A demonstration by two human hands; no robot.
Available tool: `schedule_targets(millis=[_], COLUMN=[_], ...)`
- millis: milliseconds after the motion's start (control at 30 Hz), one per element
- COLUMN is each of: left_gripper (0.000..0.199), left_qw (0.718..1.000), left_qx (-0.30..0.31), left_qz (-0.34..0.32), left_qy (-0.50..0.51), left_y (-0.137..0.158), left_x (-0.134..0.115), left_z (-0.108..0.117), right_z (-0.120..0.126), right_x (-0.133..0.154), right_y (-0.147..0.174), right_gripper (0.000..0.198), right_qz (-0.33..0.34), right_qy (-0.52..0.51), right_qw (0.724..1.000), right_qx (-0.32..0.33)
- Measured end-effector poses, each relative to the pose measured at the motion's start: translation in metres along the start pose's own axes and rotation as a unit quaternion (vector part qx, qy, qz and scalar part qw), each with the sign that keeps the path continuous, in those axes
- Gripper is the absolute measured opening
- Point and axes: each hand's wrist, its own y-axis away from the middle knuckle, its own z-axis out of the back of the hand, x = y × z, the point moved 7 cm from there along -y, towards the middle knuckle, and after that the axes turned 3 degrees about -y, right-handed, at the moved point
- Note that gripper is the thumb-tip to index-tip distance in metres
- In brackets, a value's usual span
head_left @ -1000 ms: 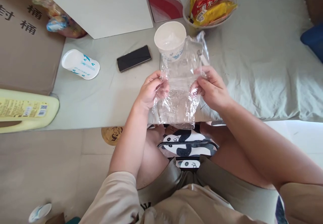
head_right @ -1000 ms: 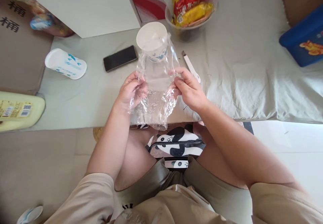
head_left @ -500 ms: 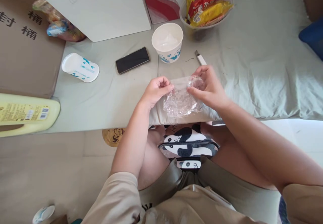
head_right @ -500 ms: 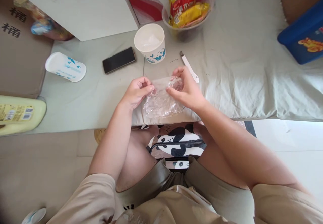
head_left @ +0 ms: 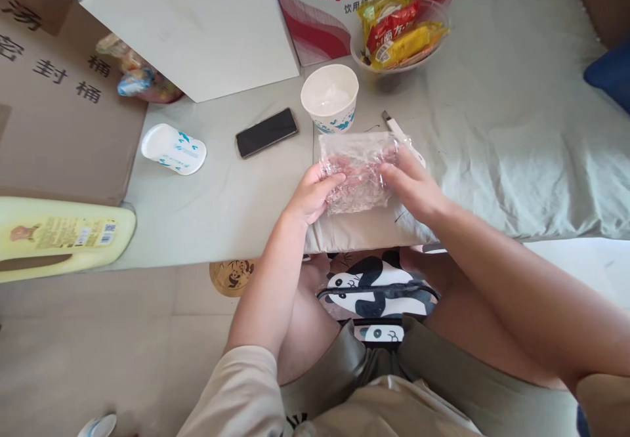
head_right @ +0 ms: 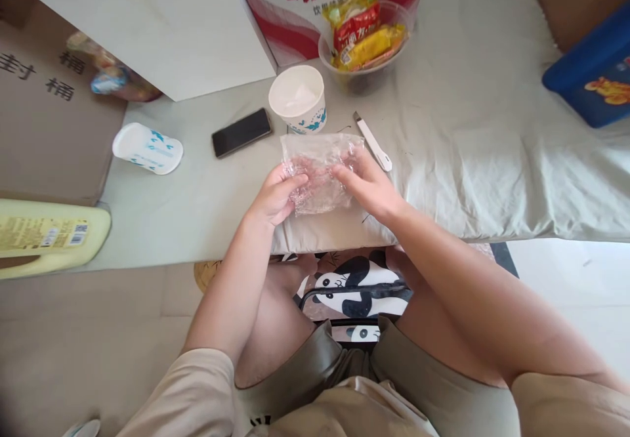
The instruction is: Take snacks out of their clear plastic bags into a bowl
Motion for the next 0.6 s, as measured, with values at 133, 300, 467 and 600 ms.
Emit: schedule_targets(millis=[133,300,467,600], left_gripper=[0.034,0.026,0.025,0.018], left_qw=[0.999,0.998,0.998,0.998], left_qx=[-0.026,-0.023,-0.047,-0.036], left_qz=[0.006,0.01,-0.032,-0.053], left_qy=[-0.022,-0.056,0.005,0.017], left_y=[0.002,0.002,0.001,0.0], left_x=[-0.002,-0.005,-0.013,-0.02], left_z=[0.005,0.013,0.017,0.016], right_z=[0.002,0.008,0.008,0.008], right_x=[-0.004,-0.005,0.005,0.008], right_y=[-0.001,0.0,0.0,0.0], right_gripper=[0.028,0.023,0.024,0.02], right_qz=[-0.024,-0.061,-0.02,-0.015], right_qy=[0.036,-0.001,-0.1,-0.149], right_qw=[0.999,0.998,0.994,0.988], right_qx=[-0.007,-0.024,-0.032,-0.025])
